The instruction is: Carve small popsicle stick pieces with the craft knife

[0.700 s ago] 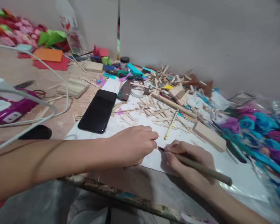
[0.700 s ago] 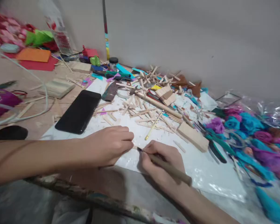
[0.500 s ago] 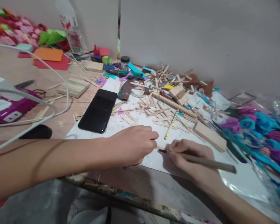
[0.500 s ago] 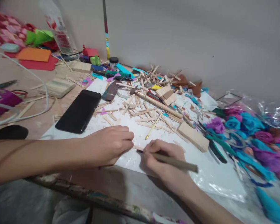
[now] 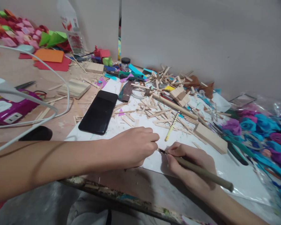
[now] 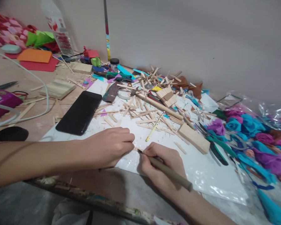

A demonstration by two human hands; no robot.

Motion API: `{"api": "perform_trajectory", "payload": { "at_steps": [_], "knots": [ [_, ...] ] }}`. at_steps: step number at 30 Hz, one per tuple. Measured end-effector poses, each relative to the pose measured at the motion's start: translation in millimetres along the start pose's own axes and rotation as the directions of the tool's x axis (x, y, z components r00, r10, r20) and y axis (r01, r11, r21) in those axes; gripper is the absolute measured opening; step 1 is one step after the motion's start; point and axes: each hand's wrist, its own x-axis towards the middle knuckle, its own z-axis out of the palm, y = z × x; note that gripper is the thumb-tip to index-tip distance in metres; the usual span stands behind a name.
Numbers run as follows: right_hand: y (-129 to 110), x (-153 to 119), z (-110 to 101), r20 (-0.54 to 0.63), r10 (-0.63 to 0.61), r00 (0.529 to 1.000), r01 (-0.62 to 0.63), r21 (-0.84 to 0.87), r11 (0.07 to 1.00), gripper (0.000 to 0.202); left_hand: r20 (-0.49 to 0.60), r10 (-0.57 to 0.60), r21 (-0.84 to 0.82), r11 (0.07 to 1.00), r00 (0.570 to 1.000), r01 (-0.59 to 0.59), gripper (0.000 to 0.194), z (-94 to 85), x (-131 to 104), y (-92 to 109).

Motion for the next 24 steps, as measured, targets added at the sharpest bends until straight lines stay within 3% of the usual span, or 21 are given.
{"api": "perform_trajectory", "payload": {
  "at_steps": [24],
  "knots": [
    [-1.3,1.9,-2.6,-0.019,0.004,1.0,-0.004,0.006,1.0,0.022,-0.003,-0.001,-0.007,1.0,1.0,0.001,0.013,-0.8,1.2,0.0]
  ]
}}
